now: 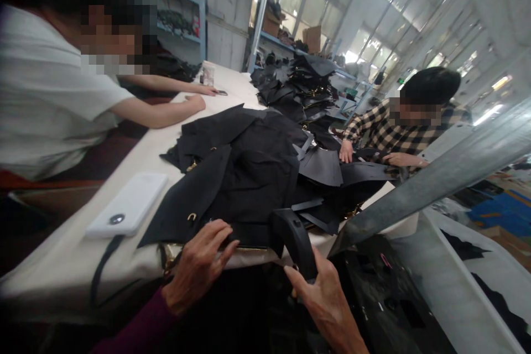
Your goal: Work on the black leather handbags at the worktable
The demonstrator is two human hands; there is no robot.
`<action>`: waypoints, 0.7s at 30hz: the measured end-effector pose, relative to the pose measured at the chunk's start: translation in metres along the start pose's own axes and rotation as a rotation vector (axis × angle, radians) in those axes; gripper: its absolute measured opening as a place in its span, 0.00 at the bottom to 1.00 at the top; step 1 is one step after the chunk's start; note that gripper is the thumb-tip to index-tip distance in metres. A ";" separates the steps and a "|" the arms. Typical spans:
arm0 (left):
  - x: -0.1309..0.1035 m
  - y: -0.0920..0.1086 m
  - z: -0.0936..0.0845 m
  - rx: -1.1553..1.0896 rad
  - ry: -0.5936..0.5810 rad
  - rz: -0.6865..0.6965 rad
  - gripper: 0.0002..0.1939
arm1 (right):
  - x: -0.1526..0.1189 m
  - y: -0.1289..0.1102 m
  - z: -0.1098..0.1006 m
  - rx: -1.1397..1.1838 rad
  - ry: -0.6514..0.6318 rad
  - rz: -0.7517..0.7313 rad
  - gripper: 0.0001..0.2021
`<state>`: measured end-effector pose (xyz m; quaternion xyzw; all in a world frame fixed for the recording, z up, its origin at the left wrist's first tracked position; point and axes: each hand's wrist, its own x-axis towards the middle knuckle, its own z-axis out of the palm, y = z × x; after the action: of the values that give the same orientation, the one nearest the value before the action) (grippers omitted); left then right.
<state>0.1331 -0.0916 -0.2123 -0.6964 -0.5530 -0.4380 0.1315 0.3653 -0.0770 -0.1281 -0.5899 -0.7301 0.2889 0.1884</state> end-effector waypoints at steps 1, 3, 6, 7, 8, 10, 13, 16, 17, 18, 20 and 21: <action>0.006 -0.001 -0.009 0.043 0.039 -0.074 0.07 | -0.004 0.000 0.000 -0.010 -0.013 0.009 0.16; 0.021 -0.004 -0.025 0.188 0.063 -0.239 0.10 | -0.013 0.000 0.001 -0.027 -0.030 0.020 0.16; 0.041 -0.017 -0.037 0.386 -0.043 -0.442 0.12 | -0.024 0.002 0.000 -0.084 -0.055 0.042 0.18; 0.045 -0.023 -0.038 0.434 -0.110 -0.488 0.13 | -0.027 0.003 -0.001 -0.108 -0.065 0.048 0.19; 0.046 -0.030 -0.037 0.475 -0.180 -0.520 0.14 | -0.029 0.006 -0.002 -0.135 -0.070 0.057 0.20; 0.045 -0.044 -0.035 0.505 -0.276 -0.552 0.14 | -0.033 0.012 -0.006 -0.184 -0.061 0.070 0.24; 0.040 -0.063 -0.036 0.281 -0.236 -0.531 0.11 | -0.039 0.016 -0.011 -0.222 -0.022 0.074 0.26; 0.038 -0.070 -0.042 -0.073 -0.179 -0.537 0.17 | -0.047 0.009 -0.013 -0.214 -0.001 0.048 0.24; 0.038 -0.071 -0.043 -0.209 -0.177 -0.573 0.18 | -0.049 0.004 -0.013 -0.200 0.004 0.037 0.23; 0.037 -0.070 -0.044 -0.351 -0.177 -0.619 0.19 | -0.052 -0.002 -0.011 -0.183 -0.010 0.025 0.21; 0.034 -0.067 -0.042 -0.606 -0.165 -0.696 0.19 | -0.056 -0.017 -0.005 -0.151 -0.065 -0.002 0.19; 0.031 -0.066 -0.041 -0.672 -0.162 -0.712 0.19 | -0.058 -0.024 -0.001 -0.155 -0.104 -0.010 0.18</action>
<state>0.0562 -0.0748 -0.1848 -0.4999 -0.5933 -0.5544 -0.3012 0.3615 -0.1359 -0.1077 -0.5834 -0.7619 0.2608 0.1056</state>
